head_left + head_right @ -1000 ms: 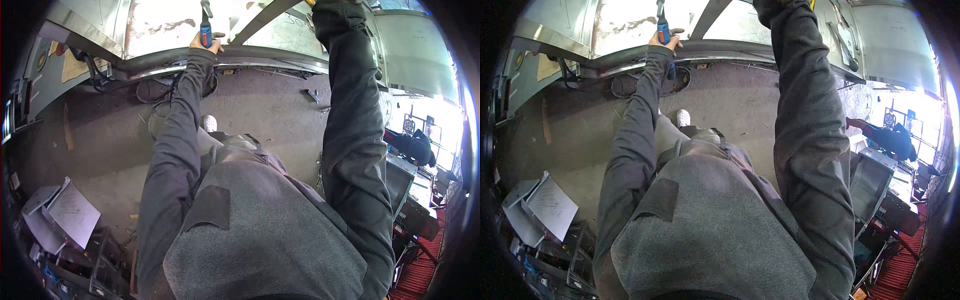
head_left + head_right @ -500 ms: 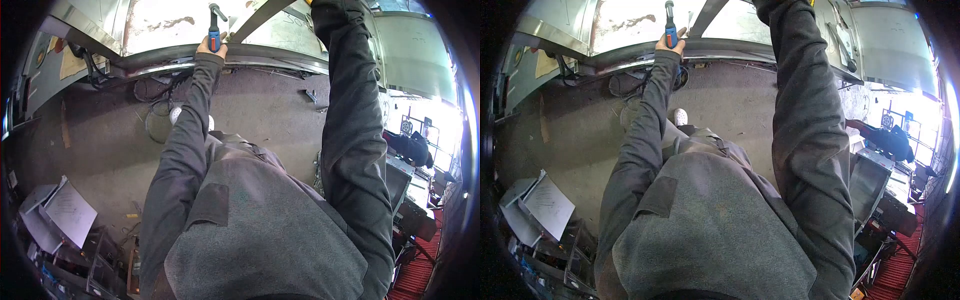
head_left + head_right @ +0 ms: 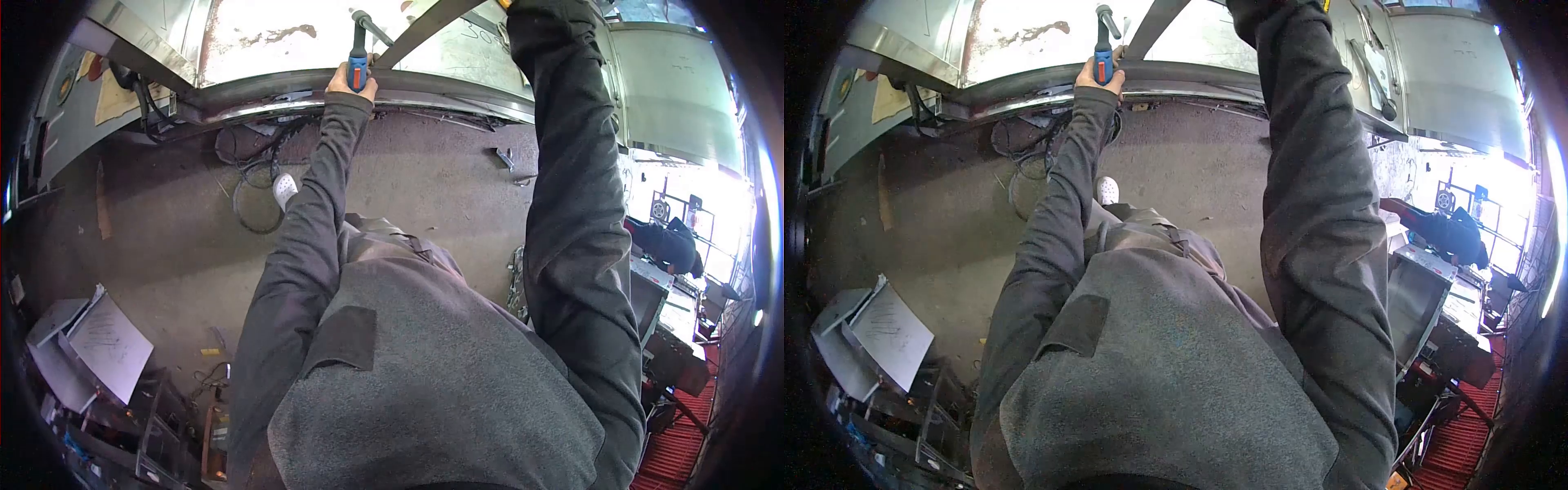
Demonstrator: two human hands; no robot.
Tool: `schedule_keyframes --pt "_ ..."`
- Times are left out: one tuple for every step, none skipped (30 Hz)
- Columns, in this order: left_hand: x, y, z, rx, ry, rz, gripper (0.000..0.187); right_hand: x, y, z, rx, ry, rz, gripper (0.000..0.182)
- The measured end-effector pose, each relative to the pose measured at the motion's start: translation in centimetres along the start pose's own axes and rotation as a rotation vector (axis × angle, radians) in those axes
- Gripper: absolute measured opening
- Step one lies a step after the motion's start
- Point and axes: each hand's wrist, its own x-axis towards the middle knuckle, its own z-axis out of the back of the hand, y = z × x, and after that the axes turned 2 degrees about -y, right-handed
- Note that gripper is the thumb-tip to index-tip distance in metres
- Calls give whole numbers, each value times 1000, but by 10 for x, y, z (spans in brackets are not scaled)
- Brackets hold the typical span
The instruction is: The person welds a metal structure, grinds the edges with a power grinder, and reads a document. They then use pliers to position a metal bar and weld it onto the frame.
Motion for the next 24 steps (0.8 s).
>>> schedule_keyframes --pt "0 -1 0 -8 2 7 19 1 0 0 21 18 6 26" --pt "1 0 1 -8 -2 7 19 1 0 -2 24 20 5 26" --pt "3 1 0 11 -16 10 19 0 2 -3 5 -1 -9 26" --pt "4 4 0 29 -29 13 20 0 4 -4 -15 -22 -22 26" --pt "5 7 -1 27 -30 13 20 0 3 -4 -16 -20 -21 26" --pt "6 10 -2 -21 -49 54 26 2 0 -2 -13 -7 -18 25" --pt "6 7 -1 -67 -68 97 33 2 -2 -1 -11 4 -18 25" --pt "4 5 0 -67 -70 98 33 3 -3 0 -9 5 -19 25" --pt "2 2 0 -51 -95 67 30 4 -4 1 6 0 -33 25" --pt "0 -1 0 -36 -119 37 27 4 -4 0 20 -5 -47 25" --pt "0 -1 1 -36 -122 37 27 2 -2 -1 21 -3 -48 25" --pt "0 -1 1 17 -277 -129 31 1 0 -1 4 -1 -32 24" --pt "0 -1 2 71 -431 -297 35 0 1 -2 -14 1 -15 24" --pt "-5 -17 10 72 -432 -294 35 0 0 -2 -14 2 -18 24" --pt "-13 -33 25 -51 -360 -145 38 1 -3 0 -11 8 1 24" --pt "-20 -51 39 -173 -290 4 41 2 -5 0 -7 16 21 24" --pt "-26 -59 50 -116 -321 -25 43 2 -6 1 -7 20 17 24" --pt "-29 -61 61 -59 -353 -53 46 2 -7 1 -9 19 31 23" --pt "-26 -36 73 224 -416 -253 49 3 -8 1 -10 19 46 23" --pt "-32 -52 88 364 -412 -254 52 5 -11 2 -7 25 42 23" --pt "-36 -51 94 335 -447 -231 54 7 -15 4 22 53 28 23" --pt "-38 -51 101 305 -482 -210 56 8 -15 4 52 81 15 24" --pt "-41 -51 109 316 -463 -175 65 8 -14 4 54 70 -23 24" --pt "-44 -52 115 317 -469 -171 65 7 -14 3 57 75 -25 24"
